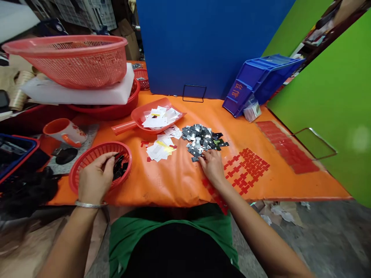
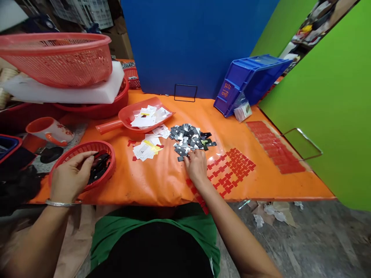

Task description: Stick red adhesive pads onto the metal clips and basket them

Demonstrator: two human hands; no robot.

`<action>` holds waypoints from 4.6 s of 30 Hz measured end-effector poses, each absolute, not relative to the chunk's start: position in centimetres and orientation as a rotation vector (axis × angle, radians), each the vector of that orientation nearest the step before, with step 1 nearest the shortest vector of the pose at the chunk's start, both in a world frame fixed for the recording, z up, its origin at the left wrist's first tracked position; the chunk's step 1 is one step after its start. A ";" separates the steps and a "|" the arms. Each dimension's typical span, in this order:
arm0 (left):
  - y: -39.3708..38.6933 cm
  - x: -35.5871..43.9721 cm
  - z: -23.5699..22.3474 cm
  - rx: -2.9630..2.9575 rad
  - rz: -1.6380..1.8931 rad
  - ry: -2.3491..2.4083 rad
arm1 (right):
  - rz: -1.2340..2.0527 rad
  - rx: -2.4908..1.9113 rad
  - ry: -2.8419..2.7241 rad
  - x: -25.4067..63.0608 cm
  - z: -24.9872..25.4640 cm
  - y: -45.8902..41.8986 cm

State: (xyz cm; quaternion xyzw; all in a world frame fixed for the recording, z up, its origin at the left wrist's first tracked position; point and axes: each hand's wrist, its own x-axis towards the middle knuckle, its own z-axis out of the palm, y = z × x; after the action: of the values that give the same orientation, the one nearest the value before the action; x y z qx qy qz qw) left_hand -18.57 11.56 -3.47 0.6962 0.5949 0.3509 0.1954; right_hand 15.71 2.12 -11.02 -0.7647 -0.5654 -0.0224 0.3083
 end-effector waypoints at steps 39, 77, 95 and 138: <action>2.1 -4.5 -8.9 0.968 0.480 0.969 | -0.030 -1.963 -1.257 15.7 -9.4 -12.0; -1.9 7.6 -12.1 1.032 0.297 0.792 | -0.008 -2.504 -1.244 16.2 -10.6 -13.1; -2.0 8.1 -10.7 1.015 0.313 0.841 | 0.395 -1.671 -0.705 16.3 -8.1 -15.0; -0.8 1.8 -9.6 0.780 0.237 0.828 | 0.765 -1.569 -0.641 12.2 -10.9 -9.9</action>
State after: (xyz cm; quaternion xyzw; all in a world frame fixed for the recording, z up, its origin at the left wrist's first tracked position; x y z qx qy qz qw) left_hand 1.78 -0.85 -9.60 0.3683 0.3913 0.1119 0.8359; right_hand 12.19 -9.86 -10.88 -0.6761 -0.2761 0.3297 0.5982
